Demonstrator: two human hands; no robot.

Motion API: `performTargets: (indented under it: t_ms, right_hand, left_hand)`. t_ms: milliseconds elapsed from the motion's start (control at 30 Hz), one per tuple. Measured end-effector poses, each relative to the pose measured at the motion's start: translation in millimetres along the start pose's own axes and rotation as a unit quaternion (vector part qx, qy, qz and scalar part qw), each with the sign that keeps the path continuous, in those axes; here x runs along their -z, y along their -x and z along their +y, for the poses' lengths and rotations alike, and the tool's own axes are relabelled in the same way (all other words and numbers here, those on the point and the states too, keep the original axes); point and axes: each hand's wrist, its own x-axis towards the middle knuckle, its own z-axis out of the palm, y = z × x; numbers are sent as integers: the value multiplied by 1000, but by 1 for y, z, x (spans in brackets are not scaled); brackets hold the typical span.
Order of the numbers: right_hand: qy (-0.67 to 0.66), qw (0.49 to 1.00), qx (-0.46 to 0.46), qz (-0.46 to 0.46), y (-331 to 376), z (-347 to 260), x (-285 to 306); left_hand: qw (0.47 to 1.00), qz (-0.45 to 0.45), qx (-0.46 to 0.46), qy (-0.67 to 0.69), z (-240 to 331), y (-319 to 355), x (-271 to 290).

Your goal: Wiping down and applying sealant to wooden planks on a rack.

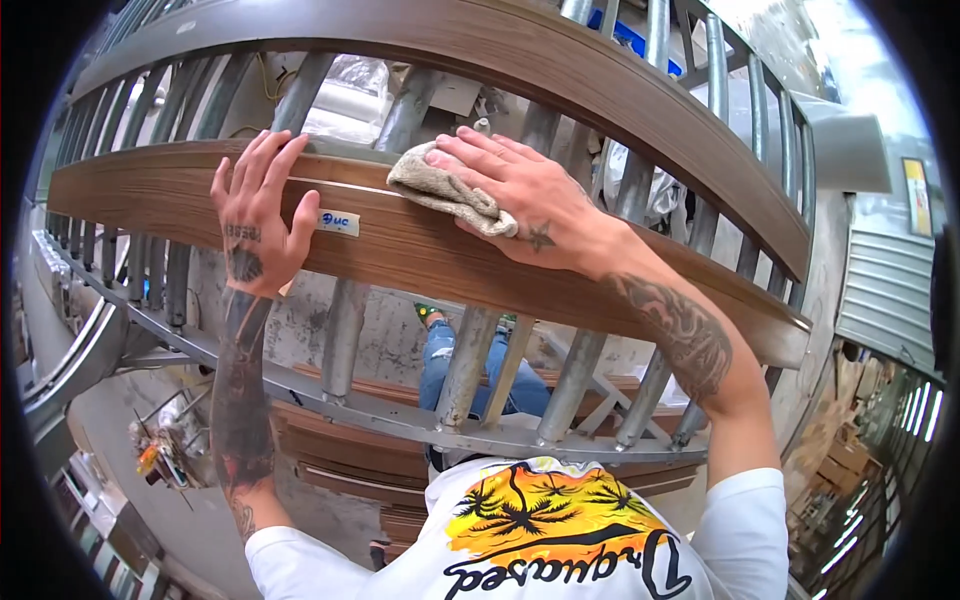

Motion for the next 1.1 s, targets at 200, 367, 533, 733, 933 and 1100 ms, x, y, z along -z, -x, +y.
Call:
performTargets:
  t_ms: [200, 367, 533, 733, 933, 1100]
  right_hand:
    - [41, 996, -56, -50, 137, 22, 30]
    - [46, 998, -37, 6, 94, 13, 9]
    - [-89, 994, -19, 62, -8, 6, -22]
    - [-6, 990, -86, 111, 180, 36, 12]
    - [137, 958, -251, 16, 352, 40, 64]
    - [49, 983, -65, 164, 191, 24, 14]
  left_hand:
    - [1000, 3, 14, 9, 6, 3, -4]
    - [1000, -3, -17, 14, 24, -6, 3]
    - [997, 8, -71, 29, 9, -13, -5]
    - [998, -20, -56, 8, 0, -5, -5]
    - [998, -8, -59, -2, 7, -5, -5]
    - [997, -4, -74, 7, 11, -9, -10]
